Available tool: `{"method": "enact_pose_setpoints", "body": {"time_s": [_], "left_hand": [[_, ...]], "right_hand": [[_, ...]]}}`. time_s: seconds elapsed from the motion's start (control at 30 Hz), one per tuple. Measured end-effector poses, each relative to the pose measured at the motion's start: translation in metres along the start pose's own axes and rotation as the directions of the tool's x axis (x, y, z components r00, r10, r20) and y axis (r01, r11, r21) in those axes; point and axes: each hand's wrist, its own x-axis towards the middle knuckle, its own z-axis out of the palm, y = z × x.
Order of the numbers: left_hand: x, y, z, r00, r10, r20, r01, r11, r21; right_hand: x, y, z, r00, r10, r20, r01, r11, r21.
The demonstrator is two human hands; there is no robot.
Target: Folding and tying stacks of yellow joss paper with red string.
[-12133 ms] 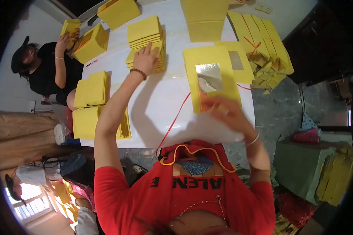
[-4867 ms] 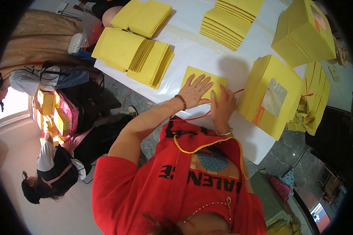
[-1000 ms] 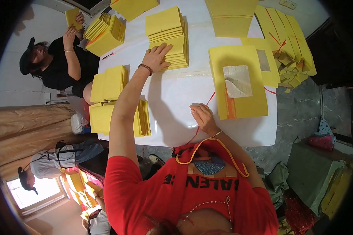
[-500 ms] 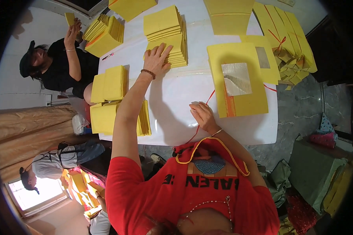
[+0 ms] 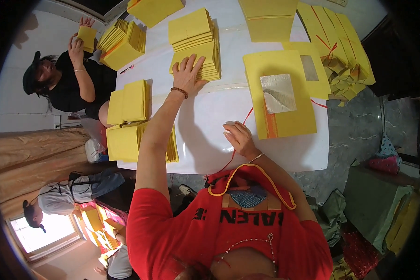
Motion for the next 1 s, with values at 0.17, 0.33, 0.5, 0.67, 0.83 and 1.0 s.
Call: {"method": "enact_pose_setpoints", "body": {"time_s": [0.17,0.33,0.5,0.67,0.83,1.0], "left_hand": [[0.007,-0.008,-0.006,0.999,-0.011,0.044,0.014,0.998,-0.068],[0.008,-0.003,-0.013,0.996,-0.01,0.089,0.011,1.0,-0.006],[0.0,-0.004,-0.017,0.992,0.02,-0.128,-0.021,1.0,-0.012],[0.003,0.064,-0.059,0.934,-0.034,-0.354,-0.064,0.963,-0.263],[-0.023,0.178,-0.105,0.915,0.219,-0.338,-0.392,0.676,-0.623],[-0.043,0.212,-0.11,0.92,0.325,-0.218,-0.391,0.725,-0.567]], "right_hand": [[0.003,-0.026,-0.009,0.966,-0.181,0.187,0.205,0.972,-0.118],[0.017,-0.091,-0.043,0.87,-0.077,0.488,-0.076,0.955,0.287],[0.049,-0.131,-0.14,0.874,-0.157,0.46,0.036,0.965,0.26],[0.075,-0.072,-0.229,0.965,0.017,0.261,-0.035,0.997,0.067],[0.072,-0.004,-0.246,0.884,0.299,0.359,-0.333,0.942,0.036],[0.06,0.019,-0.238,0.911,0.292,0.289,-0.36,0.907,0.218]]}}
